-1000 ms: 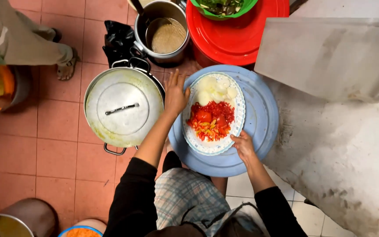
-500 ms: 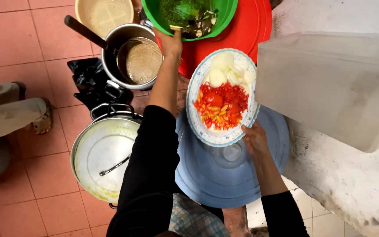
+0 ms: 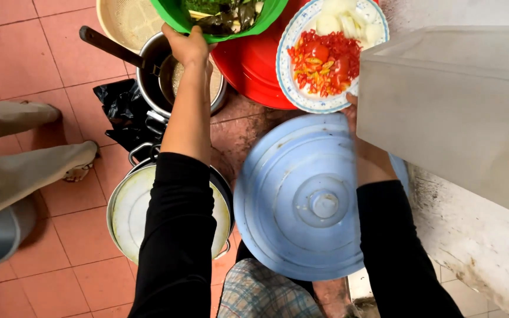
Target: Blending a red chili-based mixture, scooping water into the blender, and rinsing raw fish in a sink.
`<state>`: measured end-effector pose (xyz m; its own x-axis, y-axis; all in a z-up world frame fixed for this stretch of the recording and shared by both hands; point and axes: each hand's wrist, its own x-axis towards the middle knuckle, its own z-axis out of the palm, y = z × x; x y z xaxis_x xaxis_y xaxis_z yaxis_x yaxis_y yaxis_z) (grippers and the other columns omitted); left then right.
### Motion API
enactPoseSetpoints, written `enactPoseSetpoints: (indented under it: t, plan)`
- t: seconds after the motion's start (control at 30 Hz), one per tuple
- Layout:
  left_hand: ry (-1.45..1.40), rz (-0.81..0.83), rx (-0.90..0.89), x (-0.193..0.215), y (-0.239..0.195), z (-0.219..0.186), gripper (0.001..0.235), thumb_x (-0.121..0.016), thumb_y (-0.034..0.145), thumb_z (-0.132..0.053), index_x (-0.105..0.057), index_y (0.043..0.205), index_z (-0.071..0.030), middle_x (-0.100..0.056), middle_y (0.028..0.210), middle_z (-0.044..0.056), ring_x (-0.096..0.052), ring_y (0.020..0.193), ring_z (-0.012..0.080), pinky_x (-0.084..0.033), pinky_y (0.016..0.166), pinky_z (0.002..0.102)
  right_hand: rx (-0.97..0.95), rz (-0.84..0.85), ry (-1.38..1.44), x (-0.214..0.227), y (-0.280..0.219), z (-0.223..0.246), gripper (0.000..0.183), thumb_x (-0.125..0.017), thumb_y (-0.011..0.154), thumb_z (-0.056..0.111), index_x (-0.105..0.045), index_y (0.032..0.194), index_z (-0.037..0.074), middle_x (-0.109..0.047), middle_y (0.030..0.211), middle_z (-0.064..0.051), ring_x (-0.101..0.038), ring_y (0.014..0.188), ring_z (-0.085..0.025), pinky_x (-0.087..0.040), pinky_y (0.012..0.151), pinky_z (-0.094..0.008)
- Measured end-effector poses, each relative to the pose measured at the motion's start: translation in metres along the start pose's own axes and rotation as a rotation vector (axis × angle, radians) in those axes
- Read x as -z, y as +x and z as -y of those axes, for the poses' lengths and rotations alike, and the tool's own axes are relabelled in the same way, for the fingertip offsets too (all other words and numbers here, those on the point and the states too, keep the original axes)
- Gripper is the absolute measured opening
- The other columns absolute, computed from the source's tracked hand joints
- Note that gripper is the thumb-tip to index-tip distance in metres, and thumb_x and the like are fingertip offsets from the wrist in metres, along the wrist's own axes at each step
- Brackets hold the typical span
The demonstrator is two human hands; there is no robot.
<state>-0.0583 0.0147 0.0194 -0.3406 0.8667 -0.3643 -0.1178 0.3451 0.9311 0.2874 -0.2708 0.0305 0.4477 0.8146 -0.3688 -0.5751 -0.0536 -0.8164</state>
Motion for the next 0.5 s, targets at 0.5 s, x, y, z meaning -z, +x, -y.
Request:
enactPoseSetpoints:
  t: [0.5]
  plan:
    - [-0.147,0.172,0.139,-0.032,-0.066,0.023,0.048,-0.059,0.095,0.001,-0.036,0.136,-0.006,-0.063,0.12,0.021,-0.075,0.085,0.0317,-0.064,0.055,0.038,0.523,0.071,-0.735,-0.007,-0.021,0.0,0.039,-0.066,0.106,0.006,-0.055,0.143,0.001,-0.063,0.137,-0.017,-0.063,0.123,-0.031,-0.054,0.104,-0.044]
